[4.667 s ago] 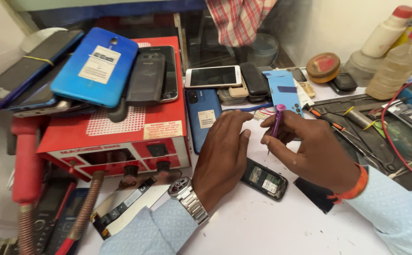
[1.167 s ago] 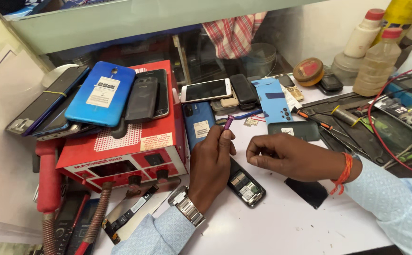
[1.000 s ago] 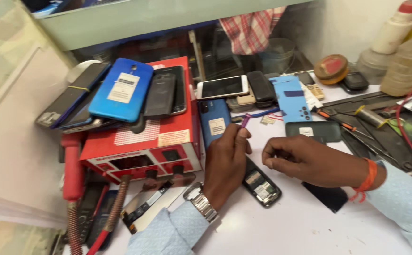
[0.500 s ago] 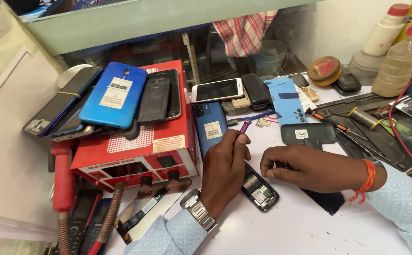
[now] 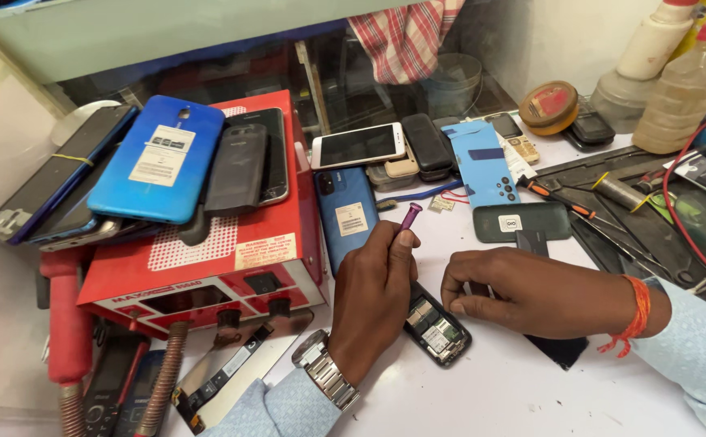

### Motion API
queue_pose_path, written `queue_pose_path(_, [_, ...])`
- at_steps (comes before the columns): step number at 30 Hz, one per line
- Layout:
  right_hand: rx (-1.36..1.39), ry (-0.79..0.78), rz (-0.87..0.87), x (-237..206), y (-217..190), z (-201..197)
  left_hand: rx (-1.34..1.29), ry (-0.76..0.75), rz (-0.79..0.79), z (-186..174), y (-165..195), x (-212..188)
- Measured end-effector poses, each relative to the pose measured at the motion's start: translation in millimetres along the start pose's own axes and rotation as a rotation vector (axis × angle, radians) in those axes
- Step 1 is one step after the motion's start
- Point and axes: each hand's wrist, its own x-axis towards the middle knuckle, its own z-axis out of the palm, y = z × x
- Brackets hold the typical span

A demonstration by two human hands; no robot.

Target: The person disassembles a black feature phone using a small screwdriver, removes the keypad, and inspects the internal components. The person then reassembles the phone by placing the keypad back and securing it with screws.

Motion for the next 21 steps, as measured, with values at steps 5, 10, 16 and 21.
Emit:
queue_pose_path(5, [-0.022,0.011,0.024,0,4,0,-0.120,0.057,0.048,2,-1,-2])
queue_pose_path(10, [0.010,0.001,-0.023,3,12,4,-0.345,0.028,-0.040,5,-5,-1])
queue_pose_path(16, [-0.016,0.048,-0.038,7,18,8,-0.310,0.017,-0.135,7,-10,8])
queue_pose_path(21, [0.002,0.019,0.075,8,20,8,-0.066,0.027,-0.069,8,-6,6])
